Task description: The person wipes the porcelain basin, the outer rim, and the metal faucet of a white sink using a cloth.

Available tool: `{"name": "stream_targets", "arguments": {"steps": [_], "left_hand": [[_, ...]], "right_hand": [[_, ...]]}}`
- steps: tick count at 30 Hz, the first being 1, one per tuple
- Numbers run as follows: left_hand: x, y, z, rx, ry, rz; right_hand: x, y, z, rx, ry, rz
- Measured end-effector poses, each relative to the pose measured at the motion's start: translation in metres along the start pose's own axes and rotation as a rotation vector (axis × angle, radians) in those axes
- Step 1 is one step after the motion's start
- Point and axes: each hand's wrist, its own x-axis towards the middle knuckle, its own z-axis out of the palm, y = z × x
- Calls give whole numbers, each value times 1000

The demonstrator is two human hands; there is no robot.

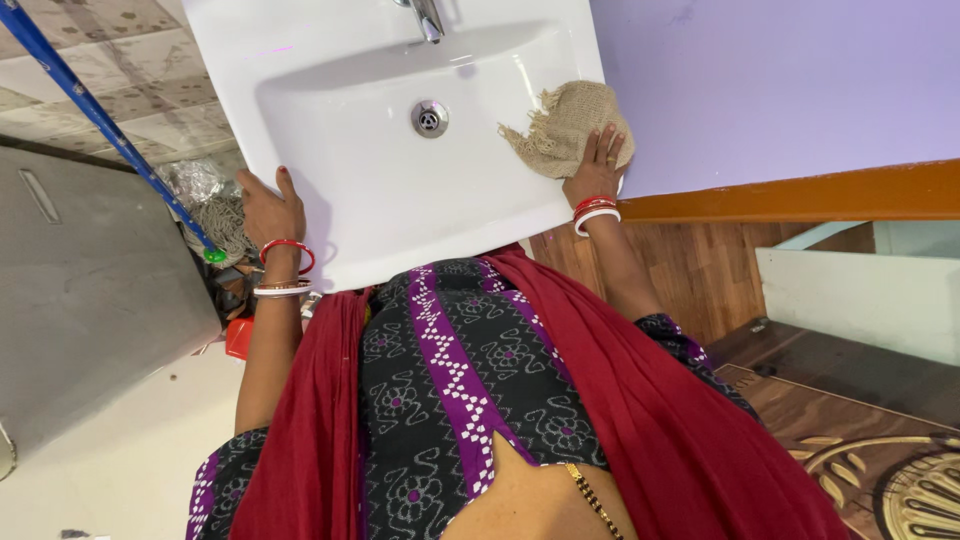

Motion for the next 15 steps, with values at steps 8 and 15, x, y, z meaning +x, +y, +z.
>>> {"name": "stream_targets", "arguments": {"steps": [8,15], "left_hand": [[-2,0,-2,26,-23,-21],[-2,-24,3,-99,-93,-29]], "right_hand": [[-37,-17,-22,-21,-168,36],[-65,-49,-52,-39,-306,-28]]}}
